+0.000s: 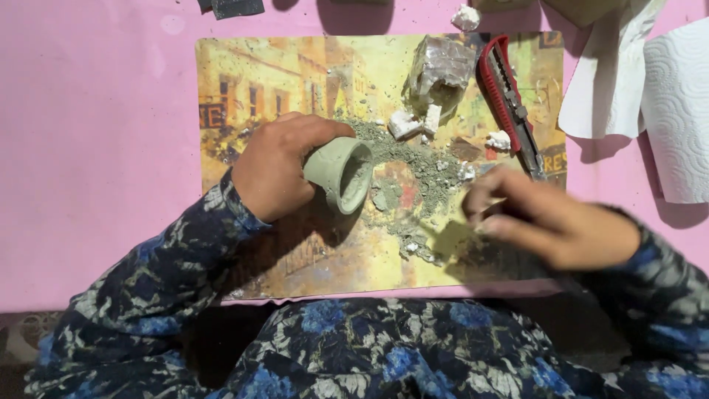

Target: Carving and refining a small green object using a utility knife and scissors.

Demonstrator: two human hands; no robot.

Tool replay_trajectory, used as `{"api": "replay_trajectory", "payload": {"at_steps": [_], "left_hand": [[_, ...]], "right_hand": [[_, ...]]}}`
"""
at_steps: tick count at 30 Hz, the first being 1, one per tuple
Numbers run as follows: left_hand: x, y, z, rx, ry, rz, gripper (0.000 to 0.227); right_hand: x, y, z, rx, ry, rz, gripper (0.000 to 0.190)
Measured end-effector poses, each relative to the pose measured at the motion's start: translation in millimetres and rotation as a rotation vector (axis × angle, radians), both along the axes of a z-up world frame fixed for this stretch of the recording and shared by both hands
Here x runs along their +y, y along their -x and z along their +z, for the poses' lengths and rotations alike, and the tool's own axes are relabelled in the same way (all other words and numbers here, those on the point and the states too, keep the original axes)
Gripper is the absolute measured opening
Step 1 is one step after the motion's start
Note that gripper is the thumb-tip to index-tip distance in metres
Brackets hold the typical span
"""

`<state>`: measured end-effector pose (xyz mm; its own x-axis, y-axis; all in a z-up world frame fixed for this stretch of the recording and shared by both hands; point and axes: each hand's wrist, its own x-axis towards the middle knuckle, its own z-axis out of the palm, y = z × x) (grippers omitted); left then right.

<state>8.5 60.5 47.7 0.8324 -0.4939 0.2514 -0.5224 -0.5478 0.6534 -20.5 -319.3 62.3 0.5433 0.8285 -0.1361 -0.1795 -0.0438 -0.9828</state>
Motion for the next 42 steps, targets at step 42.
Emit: {"api": "replay_trajectory", "payload": {"at_steps": [42], "left_hand": [[1,4,-37,1.320,1.050,-0.179,0.047]], "right_hand": [[23,-46,33,-1.142,1.263,-0.441,0.032]]}}
